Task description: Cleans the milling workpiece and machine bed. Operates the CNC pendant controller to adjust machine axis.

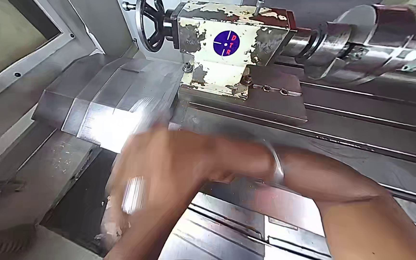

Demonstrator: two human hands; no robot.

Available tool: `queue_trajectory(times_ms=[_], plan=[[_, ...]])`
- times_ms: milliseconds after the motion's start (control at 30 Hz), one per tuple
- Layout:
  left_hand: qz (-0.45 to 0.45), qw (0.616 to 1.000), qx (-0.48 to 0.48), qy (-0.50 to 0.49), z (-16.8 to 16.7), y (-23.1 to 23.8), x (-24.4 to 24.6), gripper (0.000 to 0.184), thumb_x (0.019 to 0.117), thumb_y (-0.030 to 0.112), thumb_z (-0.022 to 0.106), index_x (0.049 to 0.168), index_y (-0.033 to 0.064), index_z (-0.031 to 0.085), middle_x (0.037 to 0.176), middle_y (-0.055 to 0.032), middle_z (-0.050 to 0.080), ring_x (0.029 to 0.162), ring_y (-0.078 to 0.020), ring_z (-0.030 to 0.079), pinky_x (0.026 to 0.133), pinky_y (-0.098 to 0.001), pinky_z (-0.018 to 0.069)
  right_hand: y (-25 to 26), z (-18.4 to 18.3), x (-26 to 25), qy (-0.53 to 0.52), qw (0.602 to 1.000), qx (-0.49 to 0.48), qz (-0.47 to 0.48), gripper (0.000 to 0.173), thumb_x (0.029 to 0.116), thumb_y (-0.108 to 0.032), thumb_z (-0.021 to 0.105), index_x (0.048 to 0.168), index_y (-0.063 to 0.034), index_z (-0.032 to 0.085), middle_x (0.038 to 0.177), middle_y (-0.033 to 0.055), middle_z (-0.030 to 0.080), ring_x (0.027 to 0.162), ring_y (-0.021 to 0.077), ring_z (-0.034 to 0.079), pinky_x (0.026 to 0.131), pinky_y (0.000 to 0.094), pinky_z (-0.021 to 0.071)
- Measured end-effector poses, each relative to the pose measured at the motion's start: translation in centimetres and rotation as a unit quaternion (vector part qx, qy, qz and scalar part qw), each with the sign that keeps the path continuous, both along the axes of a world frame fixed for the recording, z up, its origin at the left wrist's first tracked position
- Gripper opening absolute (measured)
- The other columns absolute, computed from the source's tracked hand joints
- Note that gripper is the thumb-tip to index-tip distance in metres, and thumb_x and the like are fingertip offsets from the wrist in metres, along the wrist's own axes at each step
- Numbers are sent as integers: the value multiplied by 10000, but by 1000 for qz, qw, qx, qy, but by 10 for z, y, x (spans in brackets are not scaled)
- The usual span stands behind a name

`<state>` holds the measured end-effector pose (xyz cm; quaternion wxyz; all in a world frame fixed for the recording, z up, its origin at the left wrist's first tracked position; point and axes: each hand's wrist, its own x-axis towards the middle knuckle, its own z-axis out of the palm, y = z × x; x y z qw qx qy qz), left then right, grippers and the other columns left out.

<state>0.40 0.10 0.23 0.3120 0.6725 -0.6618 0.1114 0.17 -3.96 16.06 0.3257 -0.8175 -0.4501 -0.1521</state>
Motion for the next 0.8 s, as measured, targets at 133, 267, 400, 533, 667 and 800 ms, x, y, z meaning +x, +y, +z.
queue_trajectory(times_ms=[133, 267, 400, 533, 667, 800], plan=[[98, 994, 7, -57, -5, 2, -9, 476, 883, 524, 507, 823, 89, 690, 661, -71, 658, 626, -256, 686, 537, -442, 540, -72, -62, 118, -214, 963, -72, -145, 401, 765, -238, 813, 1104, -50, 710, 953, 124, 732, 926, 309, 712, 813, 478, 572], [115, 992, 18, -53, -2, 5, -10, 543, 897, 559, 472, 865, 82, 730, 713, -105, 704, 657, -292, 711, 560, -497, 560, -51, -54, 85, -147, 959, -110, -218, 537, 697, -101, 887, 1212, -91, 734, 1140, 105, 743, 1117, 277, 687, 979, 451, 540], [127, 986, -39, -98, -2, 1, -10, 588, 918, 568, 404, 619, 97, 589, 552, -109, 600, 511, -296, 643, 435, -472, 470, -45, -69, 54, -71, 961, -160, -213, 671, 674, -156, 918, 1306, -129, 694, 1099, 81, 731, 1057, 257, 681, 920, 430, 537], [115, 986, -27, -117, -5, 2, -5, 595, 913, 571, 359, 714, 93, 652, 625, -93, 648, 569, -280, 670, 451, -451, 481, -73, -66, 17, 68, 930, -182, -313, 507, 864, -276, 785, 1325, -136, 628, 1040, 92, 726, 968, 273, 702, 802, 476, 568], [106, 988, -16, -113, -4, 2, -5, 598, 901, 565, 353, 732, 74, 649, 629, -107, 644, 575, -290, 671, 466, -457, 487, -124, -58, -38, 208, 853, -232, -420, 598, 932, -500, 707, 1337, -80, 574, 978, 158, 705, 921, 354, 697, 783, 554, 553], [127, 988, 34, -85, 5, 3, -10, 634, 908, 564, 350, 808, 42, 696, 679, -151, 673, 618, -347, 696, 496, -524, 505, -149, -62, -97, 304, 783, -283, -463, 673, 969, -529, 641, 1402, -25, 536, 1367, 228, 578, 1227, 415, 595, 941, 601, 514]])
